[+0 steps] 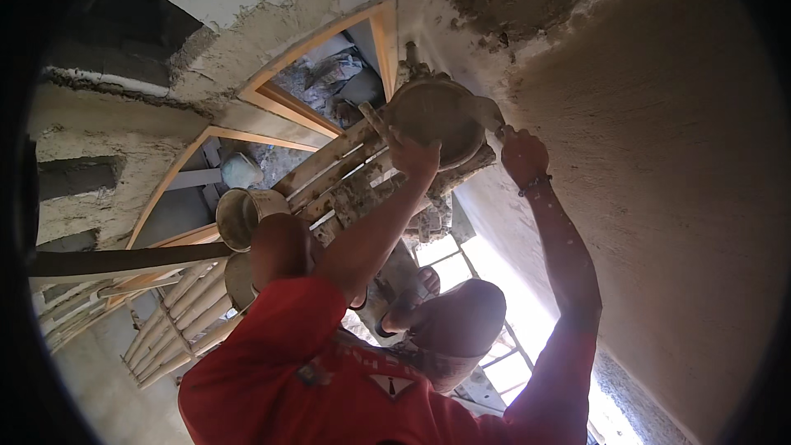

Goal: The person applies plaster to a wall and ceiling using a trowel, taking material from a bucket held by hand while standing on a scaffold.

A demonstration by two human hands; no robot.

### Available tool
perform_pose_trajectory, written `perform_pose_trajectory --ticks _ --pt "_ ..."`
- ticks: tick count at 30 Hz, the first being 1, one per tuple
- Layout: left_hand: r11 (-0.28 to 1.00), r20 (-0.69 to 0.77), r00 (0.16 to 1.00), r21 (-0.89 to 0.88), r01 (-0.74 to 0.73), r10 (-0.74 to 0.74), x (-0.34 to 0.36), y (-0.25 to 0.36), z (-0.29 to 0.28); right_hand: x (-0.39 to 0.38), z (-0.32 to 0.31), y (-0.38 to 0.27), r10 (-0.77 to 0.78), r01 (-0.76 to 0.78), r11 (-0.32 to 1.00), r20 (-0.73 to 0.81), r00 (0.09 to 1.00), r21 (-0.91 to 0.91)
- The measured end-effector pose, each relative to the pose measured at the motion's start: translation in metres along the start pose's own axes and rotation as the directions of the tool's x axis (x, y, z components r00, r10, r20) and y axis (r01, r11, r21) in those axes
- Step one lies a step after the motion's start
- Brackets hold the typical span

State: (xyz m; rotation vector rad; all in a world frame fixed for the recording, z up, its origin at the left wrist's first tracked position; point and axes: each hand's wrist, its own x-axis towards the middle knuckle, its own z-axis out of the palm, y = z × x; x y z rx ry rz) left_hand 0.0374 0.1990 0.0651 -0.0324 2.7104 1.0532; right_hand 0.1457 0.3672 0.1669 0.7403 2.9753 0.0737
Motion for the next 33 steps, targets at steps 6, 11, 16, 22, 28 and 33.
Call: perform_pose_trajectory --ticks 6,11,16,22,28,33 --pt "0.567 0.554 0.746 -0.501 0.654 -0.370 0.021 -0.069 0.031 0.071 0.065 -0.020 -0.145 0.151 0.980 0.059 0.988 -0.128" --pt "0.419 0.628 0.729 -0.604 0.678 -0.274 0.014 -0.070 0.038 0.056 0.086 -0.034 -0.239 0.243 0.970 0.115 0.964 -0.024" --pt "0.463 0.656 0.728 -0.591 0.660 -0.200 0.017 -0.095 0.046 0.034 0.018 -0.024 -0.283 0.297 0.954 0.206 0.937 -0.040" --pt "0.578 0.698 0.697 -0.503 0.642 -0.167 0.024 -0.096 0.051 0.019 0.073 -0.051 -0.400 0.418 0.899 0.144 0.905 -0.132" --pt "0.622 0.651 0.717 -0.461 0.633 -0.248 0.031 -0.096 0.033 0.033 0.041 -0.096 -0.373 0.373 0.928 0.072 0.925 0.006" --pt "0.612 0.756 0.615 -0.381 0.693 -0.225 0.024 -0.097 0.052 0.031 0.058 -0.070 -0.476 0.534 0.840 0.343 0.810 -0.095"
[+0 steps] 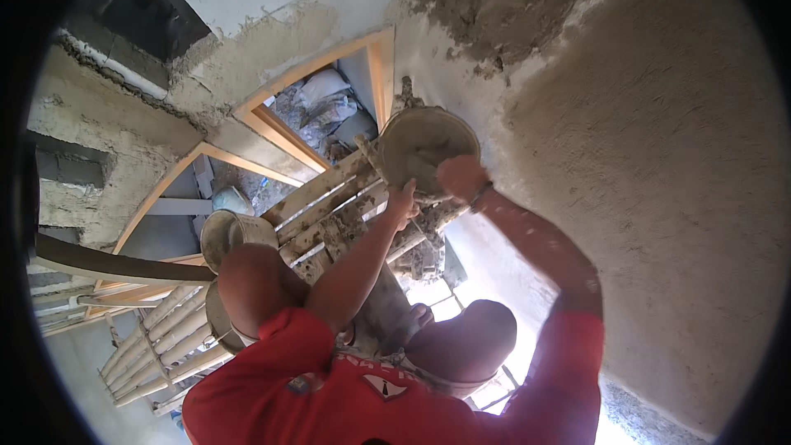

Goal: The person applies plaster to a wall and ceiling using a trowel, taking material from a bucket held by hand while standing on a scaffold.

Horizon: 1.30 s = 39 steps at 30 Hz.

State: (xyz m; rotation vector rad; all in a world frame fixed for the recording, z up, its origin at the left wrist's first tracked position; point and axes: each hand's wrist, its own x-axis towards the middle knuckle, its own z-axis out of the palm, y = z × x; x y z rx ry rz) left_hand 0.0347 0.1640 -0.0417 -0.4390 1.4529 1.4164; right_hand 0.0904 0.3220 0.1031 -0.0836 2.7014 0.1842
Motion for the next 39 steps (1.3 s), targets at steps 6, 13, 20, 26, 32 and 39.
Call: perform_pose_trajectory --ticks 6,13,20,26,32,39 --pt "0.996 -0.077 0.993 -0.008 -0.086 0.085 -0.013 0.005 -0.004 -0.050 -0.071 0.069 0.334 -0.330 0.942 -0.097 0.937 0.061" --pt "0.997 -0.040 0.996 -0.002 -0.082 0.082 -0.006 0.002 0.002 -0.012 -0.011 0.060 0.293 -0.312 0.939 0.137 0.946 0.147" --pt "0.981 -0.056 0.980 0.032 -0.189 0.191 -0.004 0.001 0.001 0.033 0.039 0.022 0.173 -0.202 0.932 0.122 0.977 0.300" --pt "0.952 -0.119 0.950 0.140 -0.271 0.288 0.049 -0.036 -0.016 0.007 0.017 0.016 0.267 -0.300 0.731 0.148 0.952 0.613" --pt "0.960 -0.078 0.960 0.101 -0.262 0.270 0.038 -0.027 -0.014 -0.035 0.045 0.016 0.395 -0.256 0.605 -0.006 0.919 0.754" --pt "0.974 -0.025 0.974 -0.003 -0.226 0.226 0.006 -0.010 -0.004 -0.047 0.081 0.017 0.455 -0.292 0.658 -0.057 0.889 0.694"
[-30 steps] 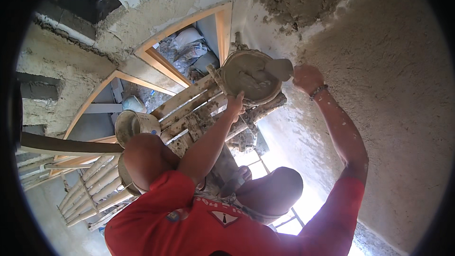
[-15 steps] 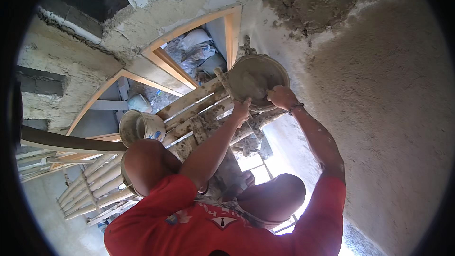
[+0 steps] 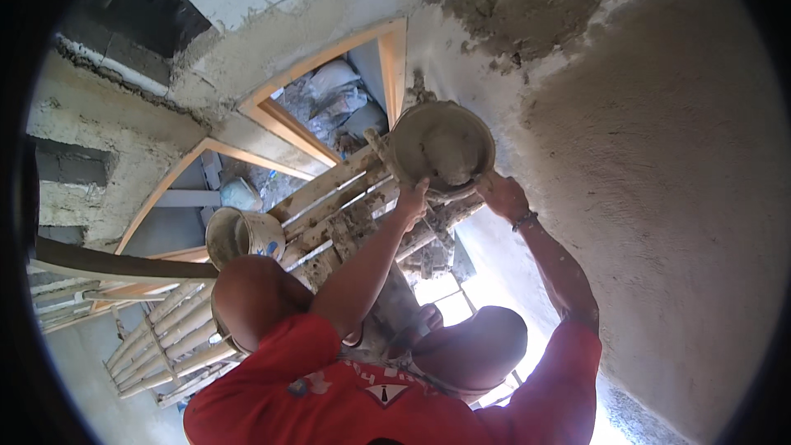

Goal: The person applies plaster to a wall and ceiling using a trowel, taking material from a bucket held by hand while standing on a scaffold.

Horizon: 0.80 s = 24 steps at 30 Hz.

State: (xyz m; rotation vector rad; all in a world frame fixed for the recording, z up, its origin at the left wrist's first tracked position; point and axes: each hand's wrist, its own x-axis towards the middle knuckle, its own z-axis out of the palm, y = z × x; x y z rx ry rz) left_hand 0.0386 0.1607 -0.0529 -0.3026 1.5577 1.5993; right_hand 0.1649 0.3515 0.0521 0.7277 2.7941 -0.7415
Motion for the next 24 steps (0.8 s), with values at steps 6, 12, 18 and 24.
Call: perform_pose_trajectory --ticks 6,12,18,24 --pt "0.997 0.004 0.998 0.051 0.061 -0.061 0.000 0.006 -0.007 0.007 -0.016 -0.023 0.014 -0.019 0.998 -0.087 0.996 -0.063" --pt "1.000 0.004 1.000 -0.010 -0.002 0.002 0.030 -0.033 -0.012 0.008 -0.024 -0.018 -0.003 0.003 1.000 -0.040 0.999 -0.007" --pt "0.964 -0.482 0.862 0.117 0.238 -0.155 -0.046 0.043 0.019 -0.049 -0.186 -0.109 0.048 -0.049 0.999 0.039 0.998 0.021" --pt "0.922 -0.339 0.936 0.385 0.044 0.097 -0.149 0.142 -0.019 -0.085 -0.416 -0.294 -0.082 0.081 0.997 0.083 0.993 0.014"
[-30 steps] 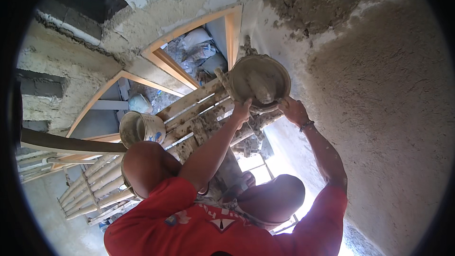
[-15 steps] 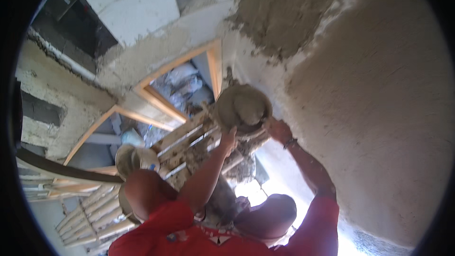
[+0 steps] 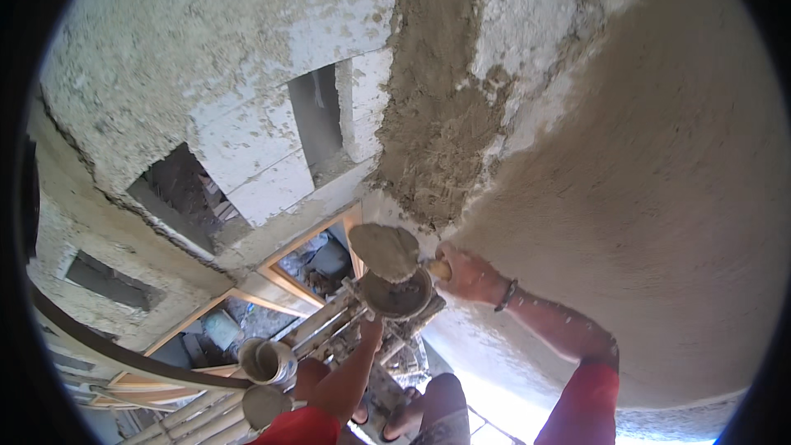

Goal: The person applies plaster to a wall and ceiling using a trowel, taking material from a bucket held by hand while standing on a scaffold.

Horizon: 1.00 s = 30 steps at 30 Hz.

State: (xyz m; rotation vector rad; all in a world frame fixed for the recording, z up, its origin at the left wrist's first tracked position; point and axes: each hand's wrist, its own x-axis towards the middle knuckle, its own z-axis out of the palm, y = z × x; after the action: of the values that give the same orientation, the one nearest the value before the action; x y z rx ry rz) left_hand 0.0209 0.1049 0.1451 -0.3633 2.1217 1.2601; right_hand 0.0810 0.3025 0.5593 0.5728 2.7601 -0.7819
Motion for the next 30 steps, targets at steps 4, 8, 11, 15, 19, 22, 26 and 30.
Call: perform_pose_trajectory --ticks 4,8,11,15,19,22,26,30 --pt "0.995 0.142 0.985 -0.004 -0.102 0.101 -0.081 0.062 -0.051 -0.036 -0.126 -0.097 -0.182 0.180 0.981 0.028 0.983 0.065" --pt "0.999 0.270 0.962 -0.011 0.050 -0.045 -0.126 0.091 -0.088 -0.071 -0.218 -0.185 -0.381 0.382 0.919 -0.029 0.924 0.099" --pt "0.986 0.236 0.972 -0.162 0.037 0.002 -0.137 0.098 -0.114 -0.076 -0.253 -0.216 -0.460 0.448 0.864 0.000 0.888 0.227" --pt "0.963 0.358 0.932 -0.223 0.152 -0.064 -0.163 0.118 -0.143 -0.062 -0.264 -0.183 -0.168 0.105 0.860 0.083 0.982 0.499" --pt "0.964 0.378 0.912 -0.141 0.225 -0.158 -0.190 0.094 -0.171 -0.053 -0.303 -0.076 0.433 -0.306 0.884 -0.370 0.822 0.354" --pt "0.961 0.325 0.924 -0.118 0.250 -0.200 -0.190 0.095 -0.177 -0.101 -0.375 -0.063 0.113 -0.015 0.989 -0.694 0.711 0.146" --pt "0.940 0.384 0.898 -0.168 0.298 -0.216 -0.193 0.106 -0.212 -0.104 -0.345 -0.088 0.120 0.023 0.971 -0.566 0.816 0.239" --pt "0.984 0.453 0.886 0.083 -0.156 0.102 -0.185 0.105 -0.250 -0.079 -0.258 -0.094 0.347 -0.291 0.880 -0.089 0.934 0.376"
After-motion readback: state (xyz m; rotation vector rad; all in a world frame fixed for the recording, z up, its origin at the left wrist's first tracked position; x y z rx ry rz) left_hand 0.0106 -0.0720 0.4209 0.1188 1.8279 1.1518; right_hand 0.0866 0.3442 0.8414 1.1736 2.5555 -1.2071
